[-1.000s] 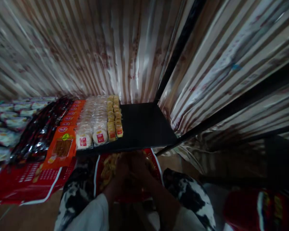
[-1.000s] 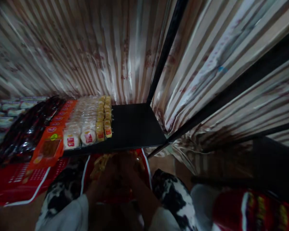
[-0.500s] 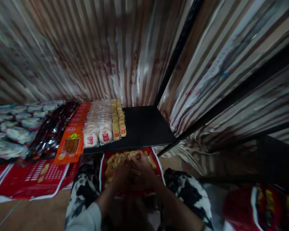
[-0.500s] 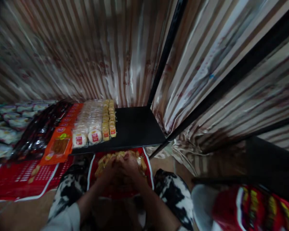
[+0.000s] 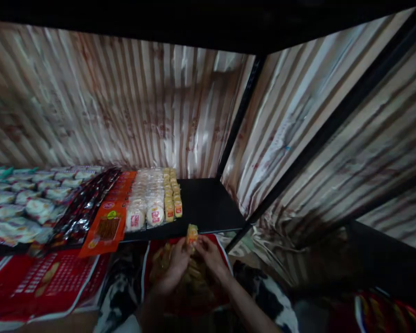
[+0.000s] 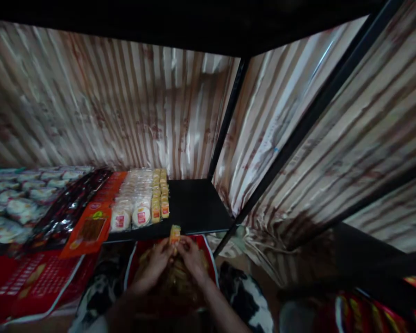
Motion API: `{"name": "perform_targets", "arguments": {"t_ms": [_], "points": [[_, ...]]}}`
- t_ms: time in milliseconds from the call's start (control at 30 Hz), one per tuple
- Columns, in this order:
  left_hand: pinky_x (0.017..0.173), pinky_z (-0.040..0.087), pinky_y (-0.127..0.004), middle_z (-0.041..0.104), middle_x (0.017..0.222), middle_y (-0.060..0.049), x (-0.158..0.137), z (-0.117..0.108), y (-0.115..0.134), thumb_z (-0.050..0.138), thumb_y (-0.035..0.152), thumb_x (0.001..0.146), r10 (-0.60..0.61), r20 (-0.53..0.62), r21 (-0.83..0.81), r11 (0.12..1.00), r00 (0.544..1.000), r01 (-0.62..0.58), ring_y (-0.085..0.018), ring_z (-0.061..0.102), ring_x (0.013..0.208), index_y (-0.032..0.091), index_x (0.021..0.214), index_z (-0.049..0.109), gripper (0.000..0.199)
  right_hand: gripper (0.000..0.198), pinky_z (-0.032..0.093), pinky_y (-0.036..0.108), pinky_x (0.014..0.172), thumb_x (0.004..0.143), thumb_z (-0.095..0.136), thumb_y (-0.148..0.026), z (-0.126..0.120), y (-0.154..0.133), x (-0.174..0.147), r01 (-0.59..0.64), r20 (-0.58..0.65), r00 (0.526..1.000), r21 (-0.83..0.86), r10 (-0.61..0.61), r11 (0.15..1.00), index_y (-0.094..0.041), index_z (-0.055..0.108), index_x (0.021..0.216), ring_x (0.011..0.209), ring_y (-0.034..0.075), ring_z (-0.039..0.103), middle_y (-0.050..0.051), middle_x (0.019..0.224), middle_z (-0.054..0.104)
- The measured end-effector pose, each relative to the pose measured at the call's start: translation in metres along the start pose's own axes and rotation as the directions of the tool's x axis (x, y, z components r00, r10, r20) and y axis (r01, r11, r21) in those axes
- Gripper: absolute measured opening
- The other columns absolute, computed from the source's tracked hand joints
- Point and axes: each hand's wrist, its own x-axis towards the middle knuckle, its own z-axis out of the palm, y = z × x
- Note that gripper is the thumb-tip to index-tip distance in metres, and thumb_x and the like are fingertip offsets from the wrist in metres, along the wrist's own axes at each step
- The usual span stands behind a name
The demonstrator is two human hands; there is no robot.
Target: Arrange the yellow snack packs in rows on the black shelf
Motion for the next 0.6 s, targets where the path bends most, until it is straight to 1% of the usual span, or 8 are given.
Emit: {"name": "perform_targets", "arguments": {"t_ms": [100, 167, 200, 267, 367, 433, 500, 600], "points": [[0.069, 0.052, -0.024, 0.07, 0.105, -0.008, 0.012, 0.006, 0.01, 0.043, 0.029, 0.086, 0.0, 0.055, -0.102, 0.995, 0.998, 0.006, -0.018, 0.067, 0.088, 0.015, 0.117, 0.057, 0.037, 0.04, 0.051, 0.034, 0.077, 0.067, 0.066, -0.053, -0.007, 0.0, 0.014, 0.016, -0.047, 0.999, 0.036, -0.015, 0.999, -0.019, 0.064, 0.089, 0.08, 0.022, 0.066, 0.006, 0.086, 0.071], [0.067, 0.052, -0.023, 0.07, 0.104, -0.009, 0.022, 0.012, 0.017, 0.042, 0.029, 0.087, -0.004, 0.035, -0.104, 0.995, 0.999, 0.008, -0.017, 0.067, 0.085, 0.014, 0.121, 0.054, 0.039, 0.042, 0.052, 0.034, 0.074, 0.065, 0.068, -0.053, -0.01, -0.003, 0.026, 0.018, -0.073, 0.997, 0.057, -0.014, 0.998, -0.019, 0.064, 0.088, 0.077, 0.022, 0.066, 0.007, 0.083, 0.071], [0.069, 0.052, -0.023, 0.069, 0.106, -0.009, 0.027, 0.014, 0.019, 0.042, 0.028, 0.087, -0.004, -0.003, -0.081, 0.997, 1.0, 0.004, -0.017, 0.066, 0.086, 0.015, 0.122, 0.053, 0.039, 0.043, 0.052, 0.034, 0.072, 0.064, 0.068, -0.054, -0.011, -0.005, 0.032, 0.016, -0.084, 0.996, 0.063, -0.01, 0.998, -0.018, 0.064, 0.087, 0.076, 0.022, 0.066, 0.007, 0.081, 0.071], [0.076, 0.053, -0.025, 0.065, 0.117, -0.011, 0.035, 0.02, 0.022, 0.044, 0.025, 0.086, 0.005, -0.111, -0.005, 1.0, 0.994, -0.006, -0.017, 0.065, 0.092, 0.015, 0.125, 0.051, 0.041, 0.045, 0.052, 0.033, 0.07, 0.063, 0.068, -0.056, -0.012, -0.007, 0.044, 0.021, -0.102, 0.995, 0.074, -0.013, 0.997, -0.018, 0.064, 0.087, 0.074, 0.022, 0.066, 0.006, 0.079, 0.071], [0.091, 0.049, -0.027, 0.05, 0.135, -0.017, 0.041, 0.026, 0.028, 0.046, 0.018, 0.084, 0.07, -0.244, 0.081, 0.995, 0.967, -0.052, -0.017, 0.063, 0.1, 0.011, 0.131, 0.045, 0.048, 0.046, 0.052, 0.032, 0.072, 0.062, 0.068, -0.057, -0.015, -0.007, 0.062, 0.04, -0.146, 0.989, 0.089, -0.026, 0.995, -0.018, 0.063, 0.085, 0.073, 0.02, 0.065, 0.005, 0.077, 0.07], [0.097, 0.045, -0.026, 0.049, 0.137, -0.016, 0.043, 0.03, 0.034, 0.043, 0.015, 0.084, 0.101, -0.263, 0.097, 0.992, 0.96, -0.078, -0.016, 0.061, 0.106, 0.011, 0.129, 0.047, 0.045, 0.044, 0.052, 0.032, 0.071, 0.06, 0.068, -0.057, -0.019, -0.006, 0.075, 0.043, -0.176, 0.984, 0.073, -0.029, 0.996, -0.019, 0.062, 0.082, 0.071, 0.02, 0.065, 0.005, 0.076, 0.069], [0.101, 0.043, -0.026, 0.05, 0.136, -0.014, 0.048, 0.035, 0.044, 0.04, 0.015, 0.086, 0.077, -0.242, 0.093, 0.994, 0.967, -0.056, -0.017, 0.057, 0.115, 0.012, 0.126, 0.05, 0.041, 0.042, 0.052, 0.032, 0.069, 0.061, 0.066, -0.057, -0.025, -0.006, 0.091, 0.043, -0.183, 0.982, 0.032, -0.036, 0.999, -0.019, 0.061, 0.08, 0.07, 0.021, 0.065, 0.005, 0.074, 0.069], [0.108, 0.037, -0.028, 0.038, 0.147, -0.013, 0.065, 0.045, 0.063, 0.04, 0.018, 0.088, 0.033, -0.271, 0.103, 0.995, 0.962, -0.005, -0.019, 0.044, 0.131, 0.013, 0.126, 0.051, 0.039, 0.04, 0.052, 0.032, 0.066, 0.064, 0.063, -0.055, -0.034, -0.01, 0.12, 0.057, -0.17, 0.984, -0.031, -0.061, 0.998, -0.019, 0.062, 0.081, 0.068, 0.021, 0.066, 0.005, 0.073, 0.07]]}}
